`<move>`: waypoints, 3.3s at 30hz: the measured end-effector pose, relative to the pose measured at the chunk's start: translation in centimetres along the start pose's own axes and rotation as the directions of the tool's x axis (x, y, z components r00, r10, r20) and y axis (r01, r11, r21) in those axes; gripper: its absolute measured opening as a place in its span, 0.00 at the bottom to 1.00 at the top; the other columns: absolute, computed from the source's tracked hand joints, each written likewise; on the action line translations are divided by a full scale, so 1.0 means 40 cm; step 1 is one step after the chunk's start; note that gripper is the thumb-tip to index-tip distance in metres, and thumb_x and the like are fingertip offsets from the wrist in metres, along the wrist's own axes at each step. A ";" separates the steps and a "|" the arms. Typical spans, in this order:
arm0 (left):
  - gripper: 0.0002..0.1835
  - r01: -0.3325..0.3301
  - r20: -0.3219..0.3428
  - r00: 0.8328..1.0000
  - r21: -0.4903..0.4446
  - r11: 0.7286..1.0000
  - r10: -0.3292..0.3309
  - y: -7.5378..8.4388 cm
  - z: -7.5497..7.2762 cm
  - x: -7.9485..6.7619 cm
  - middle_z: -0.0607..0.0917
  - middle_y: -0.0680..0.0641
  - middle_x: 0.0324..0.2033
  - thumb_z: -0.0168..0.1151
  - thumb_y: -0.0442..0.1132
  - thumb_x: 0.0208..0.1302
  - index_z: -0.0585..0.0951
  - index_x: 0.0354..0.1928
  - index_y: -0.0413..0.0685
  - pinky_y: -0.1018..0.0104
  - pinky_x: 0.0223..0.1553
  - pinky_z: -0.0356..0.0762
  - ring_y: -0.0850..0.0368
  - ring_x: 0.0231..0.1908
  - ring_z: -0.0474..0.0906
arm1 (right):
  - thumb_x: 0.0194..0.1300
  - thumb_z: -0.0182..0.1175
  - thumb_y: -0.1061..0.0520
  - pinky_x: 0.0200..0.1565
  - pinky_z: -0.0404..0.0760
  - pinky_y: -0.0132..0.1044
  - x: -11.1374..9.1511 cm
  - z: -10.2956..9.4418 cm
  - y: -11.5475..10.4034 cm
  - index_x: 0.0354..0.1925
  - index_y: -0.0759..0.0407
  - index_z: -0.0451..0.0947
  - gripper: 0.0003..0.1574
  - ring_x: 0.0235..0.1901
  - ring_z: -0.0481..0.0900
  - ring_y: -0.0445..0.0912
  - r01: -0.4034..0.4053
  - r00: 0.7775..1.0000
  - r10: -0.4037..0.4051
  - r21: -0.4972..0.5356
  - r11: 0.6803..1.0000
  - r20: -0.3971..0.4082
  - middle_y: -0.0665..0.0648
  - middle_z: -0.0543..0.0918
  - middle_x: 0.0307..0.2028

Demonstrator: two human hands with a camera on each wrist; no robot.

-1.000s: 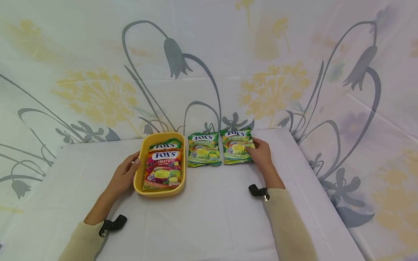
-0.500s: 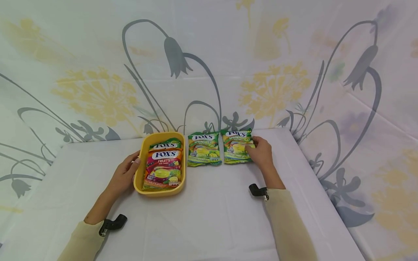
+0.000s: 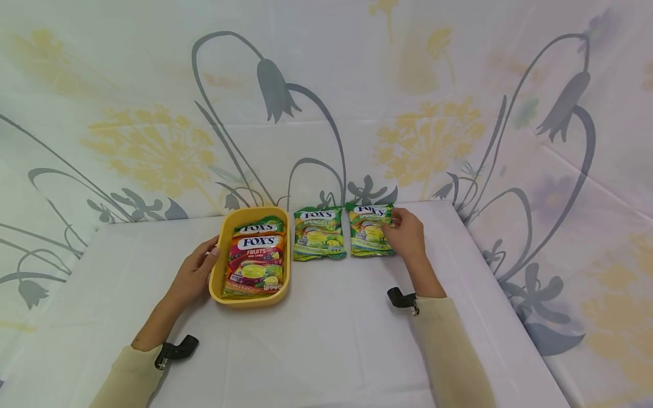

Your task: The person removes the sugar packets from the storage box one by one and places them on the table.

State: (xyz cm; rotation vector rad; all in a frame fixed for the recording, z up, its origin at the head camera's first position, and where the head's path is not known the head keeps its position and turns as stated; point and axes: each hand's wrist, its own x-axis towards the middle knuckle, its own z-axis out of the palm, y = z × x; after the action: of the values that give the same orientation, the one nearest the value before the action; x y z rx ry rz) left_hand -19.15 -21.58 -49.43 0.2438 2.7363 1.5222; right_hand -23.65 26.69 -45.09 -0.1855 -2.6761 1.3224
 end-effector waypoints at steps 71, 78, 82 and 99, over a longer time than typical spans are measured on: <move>0.31 0.016 0.014 1.000 -0.012 1.000 -0.016 -0.001 0.000 0.002 0.74 0.44 0.54 0.42 0.59 0.78 0.60 0.77 0.58 0.70 0.40 0.76 0.49 0.43 0.71 | 0.67 0.64 0.58 0.46 0.83 0.37 -0.145 0.254 -0.334 0.58 0.62 0.79 0.23 0.43 0.83 0.46 0.216 0.918 -0.269 0.201 0.956 0.291 0.56 0.85 0.47; 0.31 0.016 0.012 1.000 -0.005 1.000 -0.016 0.007 0.000 -0.001 0.74 0.44 0.54 0.42 0.59 0.78 0.61 0.77 0.57 0.70 0.38 0.75 0.49 0.43 0.71 | 0.68 0.62 0.56 0.47 0.83 0.38 -0.171 0.281 -0.374 0.61 0.63 0.76 0.25 0.49 0.83 0.47 0.195 0.895 -0.231 0.132 0.972 0.382 0.57 0.83 0.54; 0.31 0.017 0.013 1.000 -0.008 1.000 -0.017 0.006 0.000 0.000 0.74 0.44 0.53 0.42 0.59 0.78 0.60 0.77 0.57 0.70 0.38 0.75 0.49 0.43 0.71 | 0.70 0.61 0.52 0.52 0.82 0.43 -0.190 0.293 -0.396 0.67 0.65 0.70 0.33 0.56 0.81 0.52 0.171 0.869 -0.186 0.073 0.982 0.458 0.61 0.79 0.59; 0.31 0.010 0.015 1.000 -0.019 1.000 -0.009 0.005 -0.001 -0.001 0.74 0.44 0.53 0.42 0.59 0.78 0.60 0.77 0.58 0.70 0.39 0.76 0.49 0.43 0.72 | 0.72 0.58 0.47 0.64 0.70 0.53 -0.252 0.373 -0.436 0.78 0.63 0.44 0.51 0.66 0.64 0.57 0.075 0.806 -0.092 0.054 0.996 0.585 0.68 0.54 0.72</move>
State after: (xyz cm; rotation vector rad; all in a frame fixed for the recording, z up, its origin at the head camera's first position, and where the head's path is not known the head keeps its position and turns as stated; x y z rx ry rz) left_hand -19.11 -21.53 -49.23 0.2407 2.7062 1.5367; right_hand -17.35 2.78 -40.94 0.4202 -3.0982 1.5969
